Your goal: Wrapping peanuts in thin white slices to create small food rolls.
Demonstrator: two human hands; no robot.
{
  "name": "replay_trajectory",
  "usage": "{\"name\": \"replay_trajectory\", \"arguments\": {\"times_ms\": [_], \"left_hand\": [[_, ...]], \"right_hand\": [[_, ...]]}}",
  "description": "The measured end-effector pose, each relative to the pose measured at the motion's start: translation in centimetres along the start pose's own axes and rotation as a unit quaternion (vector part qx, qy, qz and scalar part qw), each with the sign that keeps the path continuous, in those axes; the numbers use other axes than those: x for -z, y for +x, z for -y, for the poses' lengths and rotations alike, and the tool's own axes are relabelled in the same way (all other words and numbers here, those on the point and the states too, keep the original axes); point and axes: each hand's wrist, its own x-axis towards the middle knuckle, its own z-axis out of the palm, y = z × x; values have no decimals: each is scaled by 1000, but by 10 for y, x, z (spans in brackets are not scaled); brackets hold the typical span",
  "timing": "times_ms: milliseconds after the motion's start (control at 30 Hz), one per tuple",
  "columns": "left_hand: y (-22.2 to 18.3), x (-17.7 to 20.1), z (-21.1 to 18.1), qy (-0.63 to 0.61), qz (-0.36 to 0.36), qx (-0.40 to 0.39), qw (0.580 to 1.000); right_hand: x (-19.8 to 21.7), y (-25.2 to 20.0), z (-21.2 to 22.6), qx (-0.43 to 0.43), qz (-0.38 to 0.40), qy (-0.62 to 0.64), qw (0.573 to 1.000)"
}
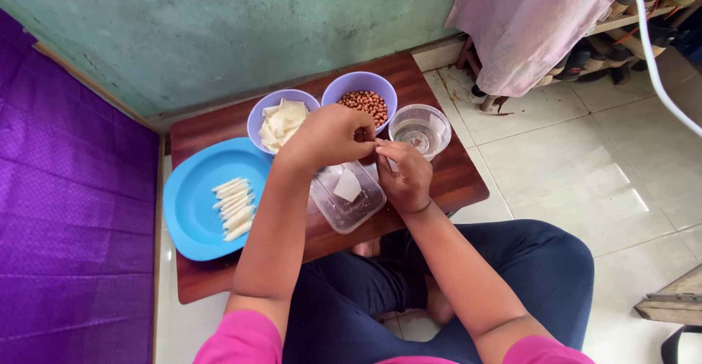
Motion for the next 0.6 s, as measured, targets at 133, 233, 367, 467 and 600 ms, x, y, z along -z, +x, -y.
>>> {"name": "replay_trajectory", "arguments": {"times_ms": [133, 233, 367, 467, 600], "left_hand": [[-7, -18, 7, 96, -12, -5, 995], [-26, -27, 2, 143, -57, -2, 988], [-59, -62, 3, 35, -285, -58, 956], [-64, -87, 3, 17, -410, -76, 909], [-66, -118, 19, -14, -478, -78, 875]], "right_hand": [[0, -8, -2, -8, 24, 23, 999], [-3, -7, -6, 5, 41, 17, 999], [-1, -2, 5, 36, 69, 66, 995], [1, 1, 7, 46, 82, 100, 991], [0, 3, 11, 66, 97, 117, 986]]}}
